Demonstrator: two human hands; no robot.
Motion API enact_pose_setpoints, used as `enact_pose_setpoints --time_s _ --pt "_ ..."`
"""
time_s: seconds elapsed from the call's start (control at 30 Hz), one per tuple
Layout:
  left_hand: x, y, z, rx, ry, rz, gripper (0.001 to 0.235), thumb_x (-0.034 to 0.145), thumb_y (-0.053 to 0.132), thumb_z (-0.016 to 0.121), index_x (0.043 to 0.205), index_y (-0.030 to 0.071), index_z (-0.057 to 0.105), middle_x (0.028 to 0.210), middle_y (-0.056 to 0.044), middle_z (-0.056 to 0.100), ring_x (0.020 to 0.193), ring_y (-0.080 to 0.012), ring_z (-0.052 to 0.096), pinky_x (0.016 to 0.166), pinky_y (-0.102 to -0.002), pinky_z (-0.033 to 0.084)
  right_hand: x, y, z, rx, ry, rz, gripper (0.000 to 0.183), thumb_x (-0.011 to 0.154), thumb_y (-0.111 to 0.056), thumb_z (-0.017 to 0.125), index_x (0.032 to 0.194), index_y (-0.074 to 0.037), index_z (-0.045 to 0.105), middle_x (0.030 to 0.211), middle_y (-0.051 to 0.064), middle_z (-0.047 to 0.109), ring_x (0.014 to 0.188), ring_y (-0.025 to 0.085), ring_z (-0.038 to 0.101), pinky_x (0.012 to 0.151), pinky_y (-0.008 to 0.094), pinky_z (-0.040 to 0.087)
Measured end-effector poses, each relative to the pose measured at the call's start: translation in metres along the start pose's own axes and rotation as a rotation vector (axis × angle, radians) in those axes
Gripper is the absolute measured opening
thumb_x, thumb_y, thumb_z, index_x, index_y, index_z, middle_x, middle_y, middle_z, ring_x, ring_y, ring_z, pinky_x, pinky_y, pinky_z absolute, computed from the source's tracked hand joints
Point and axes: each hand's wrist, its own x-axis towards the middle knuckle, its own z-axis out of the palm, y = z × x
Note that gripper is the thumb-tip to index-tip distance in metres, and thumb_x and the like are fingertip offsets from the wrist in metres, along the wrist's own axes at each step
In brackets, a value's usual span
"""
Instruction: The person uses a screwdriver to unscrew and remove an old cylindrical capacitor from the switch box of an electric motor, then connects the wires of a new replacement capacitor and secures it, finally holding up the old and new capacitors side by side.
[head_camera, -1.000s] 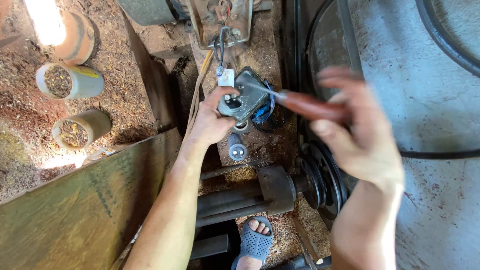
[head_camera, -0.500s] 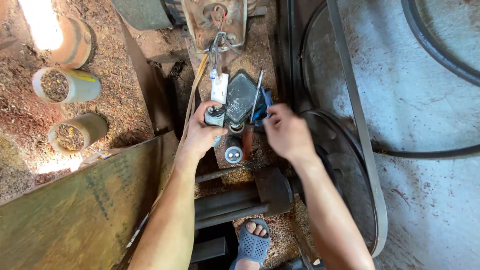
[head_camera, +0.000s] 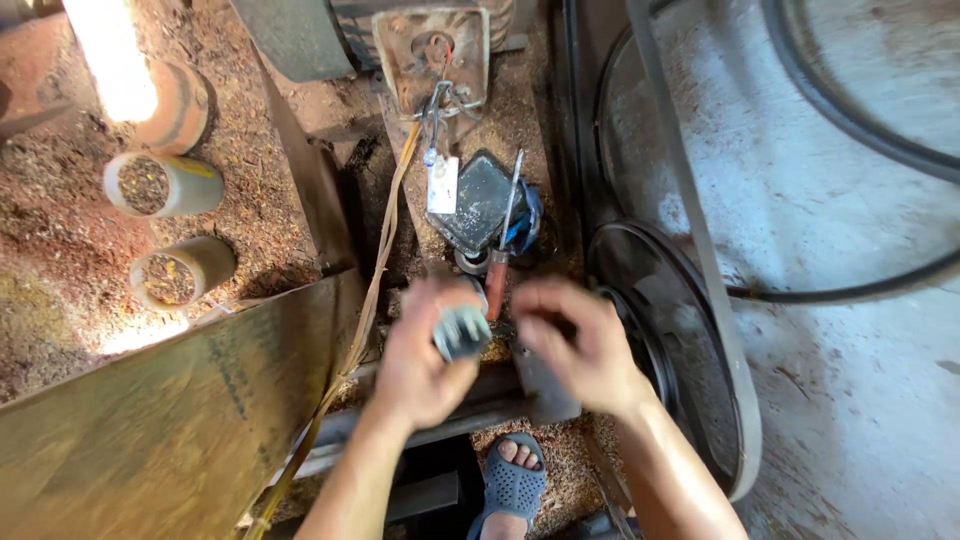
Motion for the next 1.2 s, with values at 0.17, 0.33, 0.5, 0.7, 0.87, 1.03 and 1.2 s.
enact_pose_setpoints --time_s 0.17,0.33,0.5,0.7,0.87,1.03,1.2 --pt "-0.030 0.084 -0.008 -0.155 -0.067 0.226 0.030 0.089 0.024 0.067 0.114 0.008 0.058 0.108 -0.009 0.064 0.106 -0.0266 0.064 0.095 -0.043 0.047 -0.045 -0.089 -0.024 0.103 -0.086 -0.233 0.034 0.089 -0.020 0.082 0.115 -0.001 0.070 0.109 0.012 0.072 0.099 0.025 0.072 0.087 0.036 0.059" --pt "-0.056 0.155 -0.040 -0.173 -0.048 0.458 0.038 0.089 0.024 0.070 0.118 0.005 0.056 0.118 -0.012 0.063 0.116 -0.0324 0.062 0.102 -0.047 0.048 -0.093 -0.153 -0.027 0.016 -0.091 -0.400 0.041 0.087 -0.021 0.088 0.118 -0.001 0.070 0.110 0.013 0.070 0.100 0.028 0.072 0.086 0.038 0.059" --pt "-0.112 0.176 -0.064 -0.429 -0.288 0.117 0.082 0.085 0.009 0.074 0.151 -0.001 0.028 0.128 -0.018 0.062 0.120 -0.0294 0.066 0.107 -0.049 0.047 -0.138 -0.184 -0.007 0.174 -0.109 -0.288 0.052 0.088 -0.015 0.087 0.131 0.000 0.063 0.113 0.016 0.069 0.101 0.025 0.069 0.086 0.036 0.058" --pt "-0.156 0.187 -0.086 -0.617 -0.421 0.176 0.102 0.091 0.008 0.075 0.162 0.001 0.003 0.140 -0.020 0.058 0.131 -0.0285 0.060 0.116 -0.045 0.042 -0.168 -0.244 0.002 0.200 -0.220 -0.099 0.057 0.085 -0.010 0.087 0.134 0.001 0.060 0.096 0.009 0.074 0.082 0.017 0.073 0.073 0.030 0.059" --pt "-0.182 0.209 -0.109 -0.739 -0.509 0.206 0.108 0.088 0.007 0.076 0.165 0.008 -0.001 0.151 -0.021 0.051 0.139 -0.0290 0.052 0.119 -0.045 0.035 -0.173 -0.314 0.004 -0.007 -0.316 -0.215 0.048 0.088 -0.011 0.085 0.129 0.001 0.064 0.093 0.008 0.073 0.083 0.016 0.072 0.077 0.030 0.059" --pt "-0.192 0.201 -0.122 -0.830 -0.512 0.140 0.118 0.087 0.011 0.079 0.165 0.017 -0.009 0.139 -0.023 0.059 0.116 -0.0273 0.060 0.108 -0.041 0.044 -0.165 -0.359 0.025 -0.163 -0.311 -0.303 0.030 0.088 -0.014 0.083 0.113 -0.001 0.073 0.089 0.008 0.072 0.080 0.018 0.073 0.073 0.031 0.058" --pt "-0.194 0.197 -0.143 -0.883 -0.421 0.118 0.116 0.084 0.009 0.080 0.162 0.017 -0.006 0.139 -0.013 0.053 0.127 -0.0189 0.058 0.109 -0.036 0.041 -0.159 -0.330 0.049 -0.143 -0.233 -0.513 0.019 0.098 -0.020 0.076 0.106 -0.003 0.075 0.099 0.009 0.075 0.093 0.022 0.073 0.082 0.033 0.056"
